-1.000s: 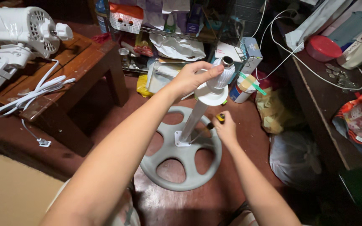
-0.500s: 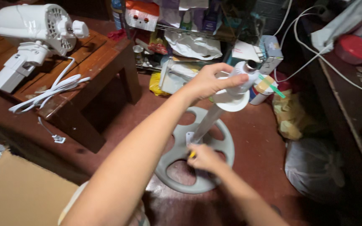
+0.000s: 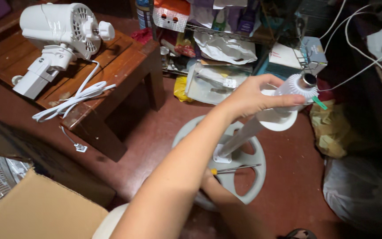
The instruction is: The person uses a screwdriver to tighten screws on the base of a standing fan, securing the motor housing to the stand. The person holds the fan upright with one hand while turning the screwdriver with the other.
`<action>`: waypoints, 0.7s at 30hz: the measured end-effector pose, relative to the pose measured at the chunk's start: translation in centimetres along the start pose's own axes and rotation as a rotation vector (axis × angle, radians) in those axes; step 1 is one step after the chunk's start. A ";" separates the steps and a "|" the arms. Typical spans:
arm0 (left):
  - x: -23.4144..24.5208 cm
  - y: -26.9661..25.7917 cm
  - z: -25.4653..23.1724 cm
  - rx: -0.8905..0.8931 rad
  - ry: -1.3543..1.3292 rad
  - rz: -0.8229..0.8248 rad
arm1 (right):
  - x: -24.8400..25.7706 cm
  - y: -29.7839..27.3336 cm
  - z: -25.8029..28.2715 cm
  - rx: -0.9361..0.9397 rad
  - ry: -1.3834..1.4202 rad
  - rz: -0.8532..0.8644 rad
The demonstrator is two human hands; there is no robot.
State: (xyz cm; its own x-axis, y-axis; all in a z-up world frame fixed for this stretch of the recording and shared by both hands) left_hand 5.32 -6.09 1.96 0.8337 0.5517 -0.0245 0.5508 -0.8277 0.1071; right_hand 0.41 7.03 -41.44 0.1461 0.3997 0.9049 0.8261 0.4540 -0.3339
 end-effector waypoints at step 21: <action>-2.0 0.5 -1.1 -0.219 0.065 -0.005 | -3.5 -5.8 3.8 0.293 -0.184 -0.140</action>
State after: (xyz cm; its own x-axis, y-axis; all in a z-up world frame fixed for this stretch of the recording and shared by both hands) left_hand 3.87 -7.49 3.16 0.8230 0.5668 0.0378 0.5273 -0.7869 0.3205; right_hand -7.00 5.99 -43.71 -0.0796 0.4422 0.8934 0.6366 0.7122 -0.2958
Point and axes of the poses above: each hand's wrist, its own y-axis towards the middle knuckle, its own x-axis out of the back of the hand, z = x × y, the point moved 10 cm from there along y, towards the middle knuckle, and after that the axes turned 10 degrees about z, right-handed, at the moved point
